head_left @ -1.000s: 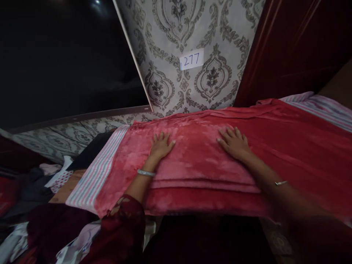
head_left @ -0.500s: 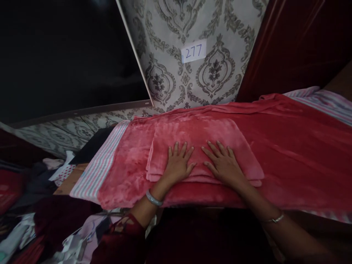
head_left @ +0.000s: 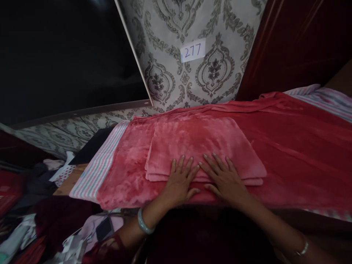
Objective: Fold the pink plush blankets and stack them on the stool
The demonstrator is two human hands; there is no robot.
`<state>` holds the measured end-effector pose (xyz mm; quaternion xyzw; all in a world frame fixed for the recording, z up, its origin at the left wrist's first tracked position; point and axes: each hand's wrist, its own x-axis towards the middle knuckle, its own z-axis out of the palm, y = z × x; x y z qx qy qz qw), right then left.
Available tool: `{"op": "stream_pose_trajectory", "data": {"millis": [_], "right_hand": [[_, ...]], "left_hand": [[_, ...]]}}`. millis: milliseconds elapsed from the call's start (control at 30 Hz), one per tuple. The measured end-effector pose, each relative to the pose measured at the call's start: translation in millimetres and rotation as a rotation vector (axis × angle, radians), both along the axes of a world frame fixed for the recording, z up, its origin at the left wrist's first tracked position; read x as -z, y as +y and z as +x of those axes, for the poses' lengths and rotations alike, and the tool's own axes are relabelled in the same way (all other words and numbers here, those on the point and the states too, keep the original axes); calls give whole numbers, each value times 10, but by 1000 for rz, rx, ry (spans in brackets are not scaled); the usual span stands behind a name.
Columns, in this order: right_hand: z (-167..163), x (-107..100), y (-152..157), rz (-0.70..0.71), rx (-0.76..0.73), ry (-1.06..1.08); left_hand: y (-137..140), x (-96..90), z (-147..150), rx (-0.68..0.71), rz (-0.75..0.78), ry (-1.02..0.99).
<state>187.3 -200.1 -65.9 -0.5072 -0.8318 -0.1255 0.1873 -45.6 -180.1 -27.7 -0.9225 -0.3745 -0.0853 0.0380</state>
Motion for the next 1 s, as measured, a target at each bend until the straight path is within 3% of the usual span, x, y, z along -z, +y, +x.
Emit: {"op": "stream_pose_trajectory", "data": {"millis": [133,267,400,533,700,867,1000], "right_hand": [[-24,54,-2,-5,12,8],[57,-34,43,-9,-1,-6],[383,-106,-7,-17,75,16],[704,-32,-144,-46,131,66],[784,79,-192,-88,130,152],[861,108,-150,-12,59,217],[975,188,-147,102,108,259]], "left_hand": [[-1,91,15,-6,21,-5],[44,-5,-27,0,26,-38],[91,-100,-295,-117,68,-19],[132,-57,-683,-225,89,14],[149,-5,-857,-267,82,21],[144,21,-853,-298,142,-74],[163,111,-947,-356,221,-205]]}}
